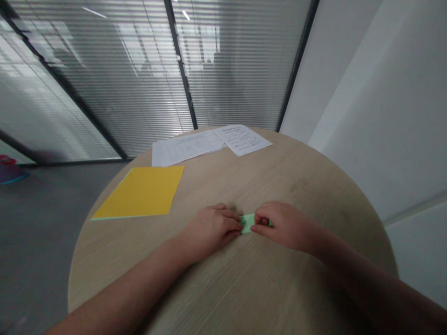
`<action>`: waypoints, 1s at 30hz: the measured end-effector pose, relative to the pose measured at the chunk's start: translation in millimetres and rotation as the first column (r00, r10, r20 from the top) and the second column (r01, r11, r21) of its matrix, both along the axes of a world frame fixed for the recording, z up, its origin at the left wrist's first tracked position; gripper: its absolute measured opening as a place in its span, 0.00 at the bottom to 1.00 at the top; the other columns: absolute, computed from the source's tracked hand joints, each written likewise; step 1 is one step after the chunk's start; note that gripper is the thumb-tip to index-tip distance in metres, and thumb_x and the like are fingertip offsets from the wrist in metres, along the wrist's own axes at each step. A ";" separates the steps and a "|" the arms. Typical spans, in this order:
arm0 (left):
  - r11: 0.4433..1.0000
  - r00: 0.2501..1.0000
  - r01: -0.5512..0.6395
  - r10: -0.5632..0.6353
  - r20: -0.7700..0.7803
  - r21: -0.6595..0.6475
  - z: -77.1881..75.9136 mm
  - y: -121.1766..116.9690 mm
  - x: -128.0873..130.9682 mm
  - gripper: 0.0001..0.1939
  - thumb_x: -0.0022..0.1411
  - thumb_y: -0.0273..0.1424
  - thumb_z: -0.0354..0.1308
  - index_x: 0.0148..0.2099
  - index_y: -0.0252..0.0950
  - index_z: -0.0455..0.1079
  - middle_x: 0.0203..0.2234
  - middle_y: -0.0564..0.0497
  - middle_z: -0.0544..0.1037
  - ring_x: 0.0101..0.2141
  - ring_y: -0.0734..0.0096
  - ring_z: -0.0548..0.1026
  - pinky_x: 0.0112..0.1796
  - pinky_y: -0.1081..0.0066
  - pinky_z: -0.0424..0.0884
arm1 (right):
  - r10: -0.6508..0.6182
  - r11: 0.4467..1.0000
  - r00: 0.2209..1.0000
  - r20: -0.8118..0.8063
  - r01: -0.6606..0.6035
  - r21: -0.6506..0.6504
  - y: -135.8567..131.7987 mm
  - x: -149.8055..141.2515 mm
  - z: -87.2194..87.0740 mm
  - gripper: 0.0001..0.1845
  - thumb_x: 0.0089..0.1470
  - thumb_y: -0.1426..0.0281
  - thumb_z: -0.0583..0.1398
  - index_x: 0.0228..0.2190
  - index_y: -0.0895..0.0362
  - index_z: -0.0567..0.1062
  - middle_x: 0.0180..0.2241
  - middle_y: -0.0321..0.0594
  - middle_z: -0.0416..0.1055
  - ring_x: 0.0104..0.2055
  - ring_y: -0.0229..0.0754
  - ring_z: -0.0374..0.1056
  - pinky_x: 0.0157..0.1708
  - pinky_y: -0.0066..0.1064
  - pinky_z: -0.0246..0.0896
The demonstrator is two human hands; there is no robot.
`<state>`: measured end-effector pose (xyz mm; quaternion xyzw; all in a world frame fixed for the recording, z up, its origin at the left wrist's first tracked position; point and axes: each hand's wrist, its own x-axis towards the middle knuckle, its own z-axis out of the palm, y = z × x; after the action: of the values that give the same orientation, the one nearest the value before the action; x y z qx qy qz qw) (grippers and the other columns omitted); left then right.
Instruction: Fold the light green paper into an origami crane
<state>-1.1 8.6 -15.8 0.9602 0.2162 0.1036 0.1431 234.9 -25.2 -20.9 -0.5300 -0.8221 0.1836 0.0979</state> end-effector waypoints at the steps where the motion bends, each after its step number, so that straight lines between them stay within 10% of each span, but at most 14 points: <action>1: 1.000 1.000 -0.002 0.002 -0.006 0.000 -0.5 0.3 -0.1 0.09 0.70 0.29 0.57 0.41 0.40 0.79 0.35 0.50 0.82 0.37 0.65 0.77 0.40 0.67 0.69 | -0.010 1.000 1.000 0.001 0.010 -0.006 0.2 -0.9 -1.9 0.14 0.59 0.62 0.63 0.25 0.58 0.74 0.28 0.37 0.71 0.30 0.36 0.60 0.30 0.31 0.43; 30: 0.976 0.976 -0.200 0.206 -0.075 0.085 -6.6 -9.1 14.1 0.08 0.68 0.31 0.60 0.36 0.37 0.79 0.33 0.50 0.80 0.36 0.63 0.74 0.37 0.66 0.69 | -0.065 0.997 0.998 0.015 0.065 -0.045 1.8 -3.8 -5.3 0.14 0.58 0.62 0.64 0.25 0.57 0.74 0.27 0.36 0.71 0.29 0.35 0.59 0.29 0.30 0.42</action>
<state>13.0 -0.5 -22.4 0.9414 0.3147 0.0858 0.0856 231.1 -23.5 -26.1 -0.5598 -0.8007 0.1954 0.0859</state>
